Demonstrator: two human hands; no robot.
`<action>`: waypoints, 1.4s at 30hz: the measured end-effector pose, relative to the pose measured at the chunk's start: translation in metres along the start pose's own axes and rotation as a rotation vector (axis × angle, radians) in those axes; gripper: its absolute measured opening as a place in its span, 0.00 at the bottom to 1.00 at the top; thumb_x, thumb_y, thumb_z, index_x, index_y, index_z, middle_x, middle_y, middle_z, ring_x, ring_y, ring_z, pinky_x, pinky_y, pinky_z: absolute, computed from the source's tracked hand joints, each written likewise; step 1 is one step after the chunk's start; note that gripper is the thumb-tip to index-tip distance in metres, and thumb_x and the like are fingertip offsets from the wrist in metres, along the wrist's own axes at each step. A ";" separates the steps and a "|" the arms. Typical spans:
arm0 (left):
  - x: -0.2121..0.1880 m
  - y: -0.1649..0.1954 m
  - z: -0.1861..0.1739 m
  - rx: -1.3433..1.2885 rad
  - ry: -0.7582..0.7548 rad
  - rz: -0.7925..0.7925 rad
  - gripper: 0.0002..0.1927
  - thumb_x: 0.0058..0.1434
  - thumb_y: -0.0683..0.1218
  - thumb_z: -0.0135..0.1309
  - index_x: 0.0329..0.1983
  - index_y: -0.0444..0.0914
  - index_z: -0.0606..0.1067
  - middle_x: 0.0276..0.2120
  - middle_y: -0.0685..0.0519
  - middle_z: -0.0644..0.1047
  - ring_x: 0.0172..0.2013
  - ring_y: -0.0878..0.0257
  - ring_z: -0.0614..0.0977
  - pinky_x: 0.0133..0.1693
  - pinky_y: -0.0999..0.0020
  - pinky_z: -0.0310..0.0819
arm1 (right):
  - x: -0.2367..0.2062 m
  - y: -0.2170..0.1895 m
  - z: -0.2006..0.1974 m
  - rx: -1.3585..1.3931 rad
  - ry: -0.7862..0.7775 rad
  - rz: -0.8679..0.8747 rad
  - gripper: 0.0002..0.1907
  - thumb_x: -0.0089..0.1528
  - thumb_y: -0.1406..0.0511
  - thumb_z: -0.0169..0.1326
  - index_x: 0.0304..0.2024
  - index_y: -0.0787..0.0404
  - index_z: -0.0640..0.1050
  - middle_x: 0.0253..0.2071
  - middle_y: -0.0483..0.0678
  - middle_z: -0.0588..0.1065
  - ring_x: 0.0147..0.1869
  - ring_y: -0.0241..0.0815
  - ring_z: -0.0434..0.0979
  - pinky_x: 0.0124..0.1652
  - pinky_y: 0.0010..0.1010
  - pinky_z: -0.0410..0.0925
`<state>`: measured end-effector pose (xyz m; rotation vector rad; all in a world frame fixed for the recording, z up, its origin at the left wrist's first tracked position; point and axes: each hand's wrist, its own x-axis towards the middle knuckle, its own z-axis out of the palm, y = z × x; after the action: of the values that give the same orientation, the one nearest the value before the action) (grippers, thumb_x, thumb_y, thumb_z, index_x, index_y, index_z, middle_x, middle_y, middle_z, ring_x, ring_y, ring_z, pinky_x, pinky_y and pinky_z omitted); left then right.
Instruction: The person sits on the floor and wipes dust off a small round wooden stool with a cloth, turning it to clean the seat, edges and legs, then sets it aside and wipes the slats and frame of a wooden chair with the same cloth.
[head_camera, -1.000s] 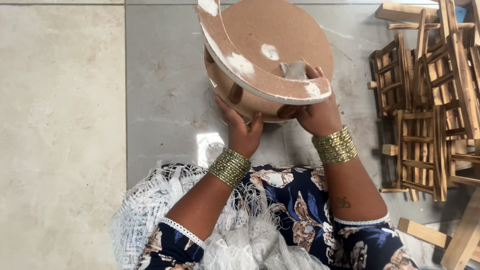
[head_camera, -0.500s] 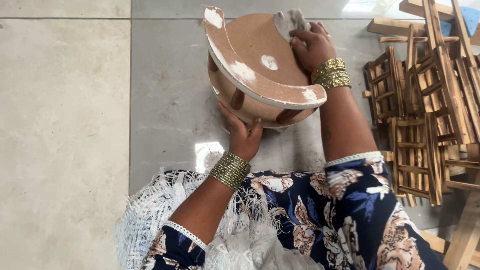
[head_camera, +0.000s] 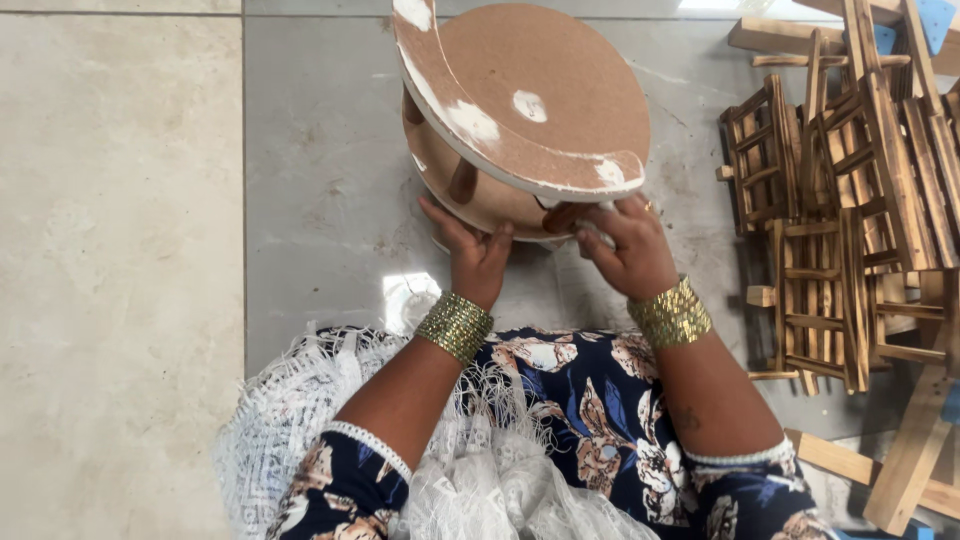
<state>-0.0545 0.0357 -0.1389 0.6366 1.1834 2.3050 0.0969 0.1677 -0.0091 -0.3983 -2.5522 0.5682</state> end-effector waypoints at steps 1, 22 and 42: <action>-0.003 -0.003 -0.003 0.061 -0.081 -0.016 0.57 0.66 0.46 0.59 0.75 0.39 0.25 0.75 0.34 0.50 0.72 0.49 0.64 0.70 0.57 0.60 | 0.002 0.008 0.002 -0.007 0.006 0.017 0.15 0.64 0.63 0.57 0.52 0.60 0.82 0.55 0.58 0.76 0.62 0.60 0.74 0.62 0.49 0.66; 0.094 -0.093 0.004 0.955 -0.416 0.087 0.36 0.70 0.59 0.54 0.76 0.44 0.57 0.73 0.51 0.61 0.72 0.53 0.65 0.71 0.58 0.60 | 0.137 0.118 0.022 0.472 0.084 0.637 0.29 0.62 0.65 0.59 0.65 0.60 0.71 0.55 0.54 0.78 0.57 0.47 0.78 0.55 0.35 0.71; 0.118 -0.034 -0.099 0.059 -0.144 -0.062 0.36 0.70 0.58 0.53 0.76 0.42 0.56 0.69 0.49 0.63 0.68 0.54 0.68 0.68 0.57 0.64 | -0.003 -0.048 0.022 -0.139 -0.100 0.274 0.33 0.64 0.60 0.55 0.71 0.58 0.64 0.75 0.70 0.51 0.79 0.68 0.47 0.71 0.61 0.43</action>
<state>-0.1988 0.0626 -0.1967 0.7630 1.1903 2.1410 0.0803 0.1175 -0.0053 -0.7964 -2.6609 0.5196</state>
